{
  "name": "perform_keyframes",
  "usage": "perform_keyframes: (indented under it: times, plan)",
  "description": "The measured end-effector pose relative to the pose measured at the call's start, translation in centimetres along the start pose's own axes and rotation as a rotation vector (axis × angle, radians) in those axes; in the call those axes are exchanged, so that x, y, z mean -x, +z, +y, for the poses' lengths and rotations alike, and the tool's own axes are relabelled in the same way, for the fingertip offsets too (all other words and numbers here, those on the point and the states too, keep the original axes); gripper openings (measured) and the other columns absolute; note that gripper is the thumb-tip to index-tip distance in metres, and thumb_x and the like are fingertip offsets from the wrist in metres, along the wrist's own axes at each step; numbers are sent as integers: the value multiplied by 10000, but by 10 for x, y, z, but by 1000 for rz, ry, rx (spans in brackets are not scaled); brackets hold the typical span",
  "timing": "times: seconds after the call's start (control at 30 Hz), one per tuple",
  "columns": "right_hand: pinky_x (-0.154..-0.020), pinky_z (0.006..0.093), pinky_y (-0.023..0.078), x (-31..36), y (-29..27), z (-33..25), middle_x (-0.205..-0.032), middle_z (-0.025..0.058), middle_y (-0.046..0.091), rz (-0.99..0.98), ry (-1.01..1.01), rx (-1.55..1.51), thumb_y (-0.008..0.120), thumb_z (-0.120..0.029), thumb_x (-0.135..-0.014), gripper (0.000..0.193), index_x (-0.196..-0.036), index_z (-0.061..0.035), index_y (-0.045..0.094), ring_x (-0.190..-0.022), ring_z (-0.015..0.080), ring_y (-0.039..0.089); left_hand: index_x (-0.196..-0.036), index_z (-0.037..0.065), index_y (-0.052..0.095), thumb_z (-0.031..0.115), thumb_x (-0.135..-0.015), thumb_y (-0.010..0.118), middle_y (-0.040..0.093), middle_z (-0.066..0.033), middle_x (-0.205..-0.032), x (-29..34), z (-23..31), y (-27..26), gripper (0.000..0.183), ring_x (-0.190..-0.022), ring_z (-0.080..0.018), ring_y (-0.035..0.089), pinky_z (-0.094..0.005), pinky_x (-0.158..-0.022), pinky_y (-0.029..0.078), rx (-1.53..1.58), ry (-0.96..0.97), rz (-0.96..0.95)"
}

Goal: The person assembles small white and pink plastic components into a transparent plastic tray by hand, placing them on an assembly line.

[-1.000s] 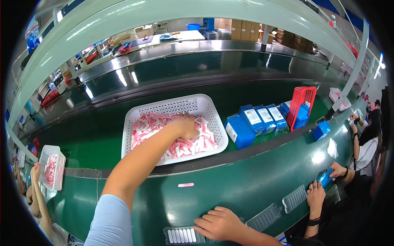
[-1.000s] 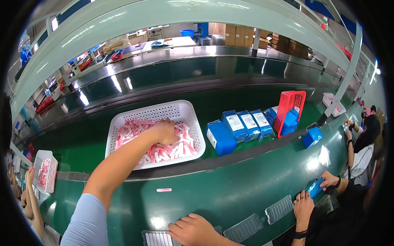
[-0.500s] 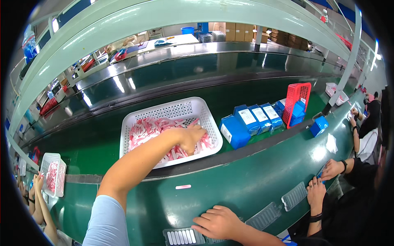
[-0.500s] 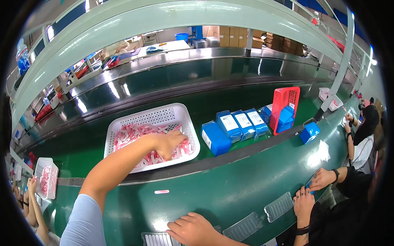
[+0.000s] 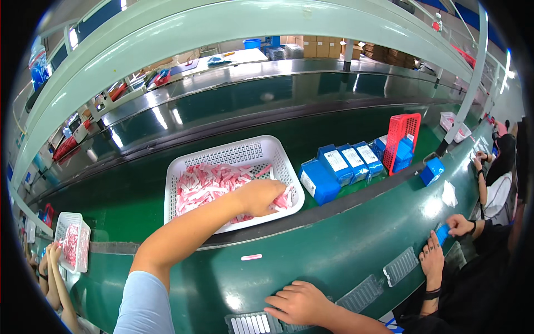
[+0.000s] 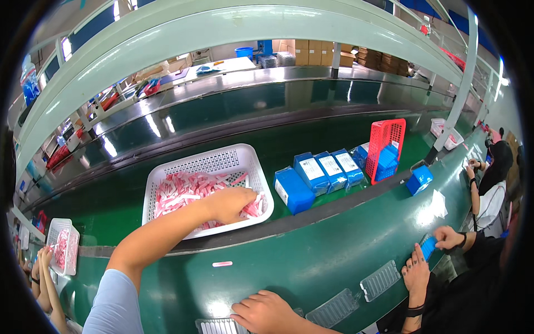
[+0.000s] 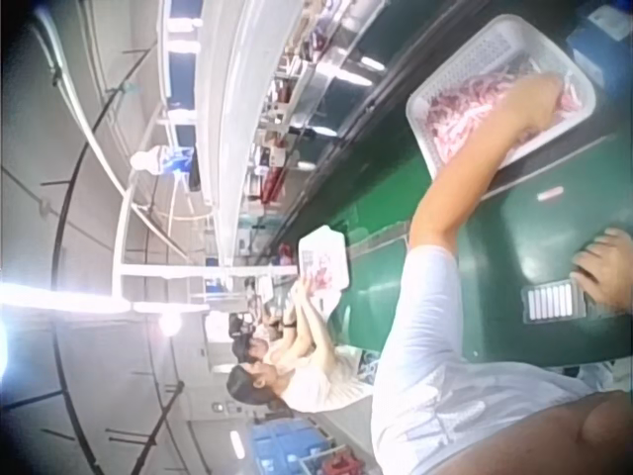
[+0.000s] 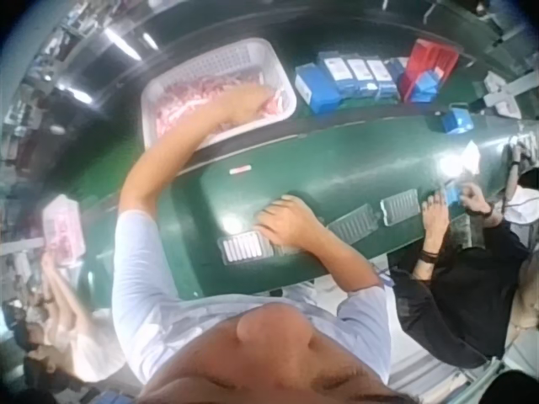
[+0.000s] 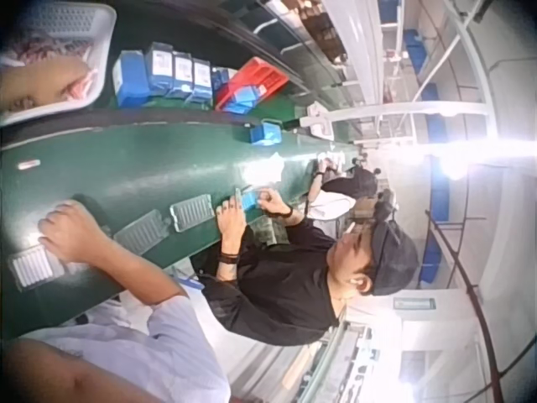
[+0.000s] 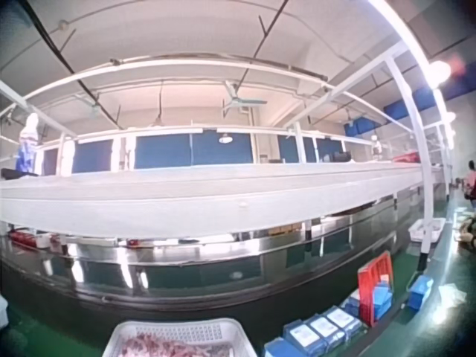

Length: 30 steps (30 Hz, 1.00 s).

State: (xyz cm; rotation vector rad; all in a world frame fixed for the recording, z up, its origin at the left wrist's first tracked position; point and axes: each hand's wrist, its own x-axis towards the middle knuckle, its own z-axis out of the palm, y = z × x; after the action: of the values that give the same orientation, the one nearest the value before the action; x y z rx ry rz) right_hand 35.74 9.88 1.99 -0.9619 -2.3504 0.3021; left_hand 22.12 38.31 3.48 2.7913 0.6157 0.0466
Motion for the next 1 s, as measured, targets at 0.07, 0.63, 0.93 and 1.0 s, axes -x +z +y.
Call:
perform_keyframes:
  times: [0.07,0.63,0.93,1.0]
  plan:
    - [-612,299,461,0,1,1,-664,-10,621,-6,9,-2,716,-297,-885,174,-887,-123,708,-604,173,607,-1149,14,631,308,-784,755,654,-207,-1122,1,4,-2,485,-1094,-391,622,-450,-933,501,16,-78,-19]
    - [-620,300,474,3,1,6,-694,-11,650,-7,42,-12,723,-287,-878,167,-900,-121,718,-616,176,623,-1436,58,453,151,-670,826,513,-186,-1369,-9,13,-42,858,-1323,-365,488,-434,-1089,424,-97,-220,-489]
    - [-617,299,464,5,0,6,-683,-17,638,-8,41,9,720,-291,-880,171,-907,-122,715,-613,171,616,-1528,89,301,123,-537,881,358,-150,-1509,-14,9,-39,1149,-1464,-365,277,-429,-1174,348,-52,-215,-505]
    - [-617,299,464,4,1,5,-682,-17,637,-8,36,11,717,-291,-882,170,-905,-122,715,-614,170,617,-1484,79,349,124,-542,878,396,-148,-1467,-14,1,-31,1081,-1423,-375,323,-435,-1160,361,-59,-195,-425]
